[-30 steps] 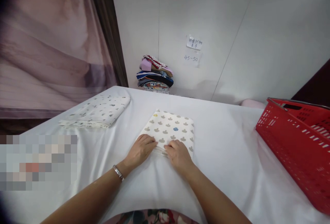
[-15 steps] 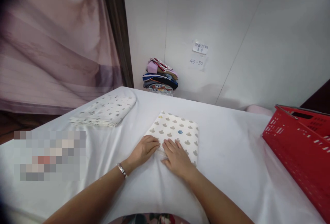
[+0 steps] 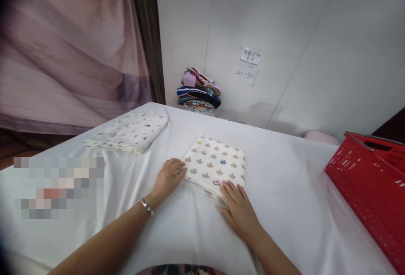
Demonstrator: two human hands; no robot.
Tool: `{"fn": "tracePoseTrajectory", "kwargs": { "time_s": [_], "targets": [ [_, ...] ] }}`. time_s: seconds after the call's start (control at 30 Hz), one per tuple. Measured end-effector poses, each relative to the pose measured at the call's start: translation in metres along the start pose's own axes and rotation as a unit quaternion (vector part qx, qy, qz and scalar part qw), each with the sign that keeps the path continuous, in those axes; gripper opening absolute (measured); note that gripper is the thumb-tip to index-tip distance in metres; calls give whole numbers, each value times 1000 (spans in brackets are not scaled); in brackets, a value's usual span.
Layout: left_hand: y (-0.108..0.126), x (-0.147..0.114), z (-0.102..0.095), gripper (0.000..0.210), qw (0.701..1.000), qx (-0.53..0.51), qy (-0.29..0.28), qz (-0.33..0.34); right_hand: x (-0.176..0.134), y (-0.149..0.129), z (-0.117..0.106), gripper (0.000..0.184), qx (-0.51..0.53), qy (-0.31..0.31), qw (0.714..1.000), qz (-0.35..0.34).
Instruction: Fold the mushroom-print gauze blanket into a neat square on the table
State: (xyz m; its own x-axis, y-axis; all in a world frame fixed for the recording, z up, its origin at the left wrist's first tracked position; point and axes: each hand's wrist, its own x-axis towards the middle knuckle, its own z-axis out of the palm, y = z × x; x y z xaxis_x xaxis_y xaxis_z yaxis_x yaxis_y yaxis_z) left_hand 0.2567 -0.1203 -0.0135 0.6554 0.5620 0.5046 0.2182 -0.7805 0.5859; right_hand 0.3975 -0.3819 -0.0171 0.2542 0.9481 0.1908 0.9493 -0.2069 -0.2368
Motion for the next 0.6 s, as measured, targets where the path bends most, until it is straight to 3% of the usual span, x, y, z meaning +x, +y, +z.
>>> {"fn": "tracePoseTrajectory", "kwargs": {
  "time_s": [0.07, 0.17, 0.33, 0.47, 0.6],
  "targets": [
    [0, 0, 1, 23, 998, -17, -11, -64, -8, 8, 1, 52, 44, 17, 998, 35],
    [4, 1, -2, 36, 984, -36, -58, -165, -7, 20, -2, 48, 149, 66, 975, 148],
    [13, 8, -10, 50, 952, -49, -133, -270, 21, 46, -18, 55, 339, 115, 867, 347],
    [12, 19, -8, 59, 936, -61, -150, -313, 48, 63, -28, 71, 459, 124, 796, 376],
    [7, 29, -1, 51, 926, -117, -168, -317, 65, 74, -25, 90, 496, 136, 760, 397]
  ]
}}
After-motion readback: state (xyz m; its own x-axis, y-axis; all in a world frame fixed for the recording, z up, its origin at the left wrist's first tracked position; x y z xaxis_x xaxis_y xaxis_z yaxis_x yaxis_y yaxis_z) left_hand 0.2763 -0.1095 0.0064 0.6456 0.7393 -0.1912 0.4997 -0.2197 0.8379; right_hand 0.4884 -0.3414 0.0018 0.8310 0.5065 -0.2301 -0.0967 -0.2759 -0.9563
